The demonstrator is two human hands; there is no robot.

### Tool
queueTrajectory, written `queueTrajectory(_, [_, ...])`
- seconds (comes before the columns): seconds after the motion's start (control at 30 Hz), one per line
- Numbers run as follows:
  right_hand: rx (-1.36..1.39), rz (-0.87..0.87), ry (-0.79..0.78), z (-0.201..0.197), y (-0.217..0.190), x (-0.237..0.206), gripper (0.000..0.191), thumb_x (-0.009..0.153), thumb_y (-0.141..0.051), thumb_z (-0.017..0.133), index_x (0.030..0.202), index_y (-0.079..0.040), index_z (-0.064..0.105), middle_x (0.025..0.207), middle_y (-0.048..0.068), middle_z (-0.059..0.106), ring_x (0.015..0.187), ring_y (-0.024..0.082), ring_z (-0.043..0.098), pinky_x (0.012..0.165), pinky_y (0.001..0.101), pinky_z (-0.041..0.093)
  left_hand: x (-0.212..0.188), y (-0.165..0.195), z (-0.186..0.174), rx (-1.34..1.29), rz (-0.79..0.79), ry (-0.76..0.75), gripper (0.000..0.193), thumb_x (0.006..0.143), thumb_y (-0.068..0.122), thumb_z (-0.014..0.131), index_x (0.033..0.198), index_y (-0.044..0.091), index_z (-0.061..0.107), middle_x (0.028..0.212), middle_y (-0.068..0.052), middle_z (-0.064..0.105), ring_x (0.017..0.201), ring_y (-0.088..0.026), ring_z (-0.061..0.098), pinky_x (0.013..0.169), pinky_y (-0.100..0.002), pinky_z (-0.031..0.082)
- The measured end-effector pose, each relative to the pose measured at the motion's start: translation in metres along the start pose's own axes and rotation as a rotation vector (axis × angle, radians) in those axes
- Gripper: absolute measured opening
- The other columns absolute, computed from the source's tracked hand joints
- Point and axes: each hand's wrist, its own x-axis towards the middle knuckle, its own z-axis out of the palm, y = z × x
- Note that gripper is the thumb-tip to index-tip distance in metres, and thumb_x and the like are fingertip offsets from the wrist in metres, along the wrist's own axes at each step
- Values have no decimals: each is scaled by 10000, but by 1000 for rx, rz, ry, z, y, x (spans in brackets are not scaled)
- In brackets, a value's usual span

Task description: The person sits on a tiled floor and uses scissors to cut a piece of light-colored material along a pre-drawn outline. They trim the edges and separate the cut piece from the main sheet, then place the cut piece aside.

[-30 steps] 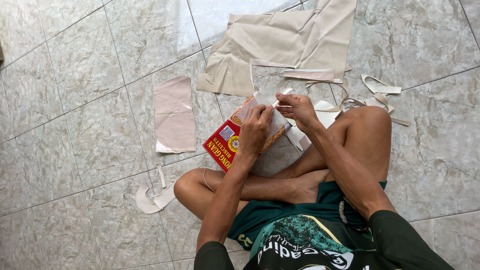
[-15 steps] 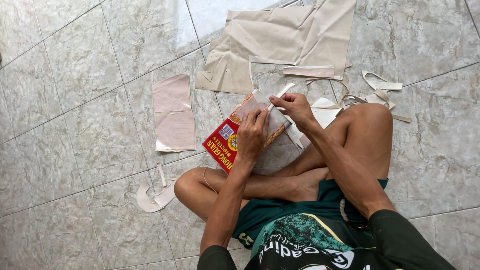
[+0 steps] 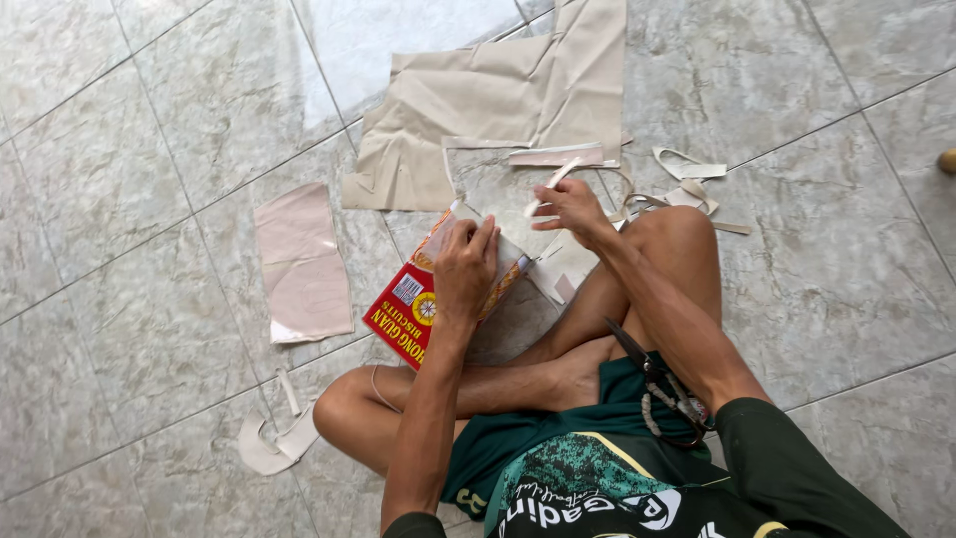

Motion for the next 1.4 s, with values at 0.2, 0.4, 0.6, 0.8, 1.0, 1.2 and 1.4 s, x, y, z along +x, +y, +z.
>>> queueTrajectory(0.2, [-586, -154, 282, -106, -49, -11, 206, 1082, -169, 547, 1154, 12, 614, 863, 133, 712, 742, 213, 741, 632, 322, 577, 13, 43, 21, 57, 33, 19, 252, 968, 110, 663, 1191, 1, 712, 1097, -154, 677, 997, -323, 672, 824, -392, 583])
queueTrajectory(0.4, [-1193, -770, 841, -130, -66, -19, 470, 778, -172, 820, 1158, 45, 649, 977, 224, 708, 773, 319, 709, 696, 409, 574, 80, 86, 95, 30, -31, -179, 461, 890, 145, 696, 1310, -12, 589, 1330, -194, 591, 1197, -390, 588, 948, -489, 546])
queueTrajectory(0.6, [-786, -527, 597, -128, -85, -10, 339, 919, -48, 685, 1255, -19, 647, 1090, 154, 717, 904, 296, 738, 834, 397, 589, 144, 107, 159, 196, -61, -170, 521, 797, 48, 637, 1311, 6, 566, 1345, -165, 578, 1196, -416, 553, 883, -537, 515])
queueTrajectory(0.8, [-1183, -605, 478, -125, -97, 7, 395, 781, -42, 751, 1155, 39, 651, 1010, 266, 667, 864, 463, 653, 739, 525, 535, 148, 104, 162, 259, -51, -342, 157, 968, 84, 554, 1115, 63, 606, 1160, -124, 644, 1137, -322, 639, 983, -491, 535])
queueTrajectory(1.0, [-1088, -379, 472, -130, -102, 14, 117, 892, -116, 705, 969, -28, 715, 948, 184, 710, 874, 358, 700, 799, 476, 566, 148, 110, 156, 89, -284, -150, 128, 989, 80, 495, 1064, 3, 565, 1070, -179, 644, 978, -361, 657, 750, -512, 555])
queueTrajectory(1.2, [-815, -541, 766, -171, -112, -10, 151, 933, -151, 656, 875, -35, 733, 777, 112, 744, 682, 204, 722, 641, 368, 595, 150, 83, 158, -167, -482, 63, 202, 1018, 111, 543, 1165, -26, 555, 1199, -240, 629, 1071, -422, 643, 909, -514, 545])
queueTrajectory(1.4, [-1065, -634, 883, -216, -135, -8, 216, 895, -122, 688, 1084, -52, 767, 923, 154, 731, 796, 263, 710, 689, 387, 573, 124, 96, 179, -183, -158, -34, 442, 959, 143, 646, 1347, -24, 516, 1423, -284, 526, 1312, -430, 558, 1086, -474, 511])
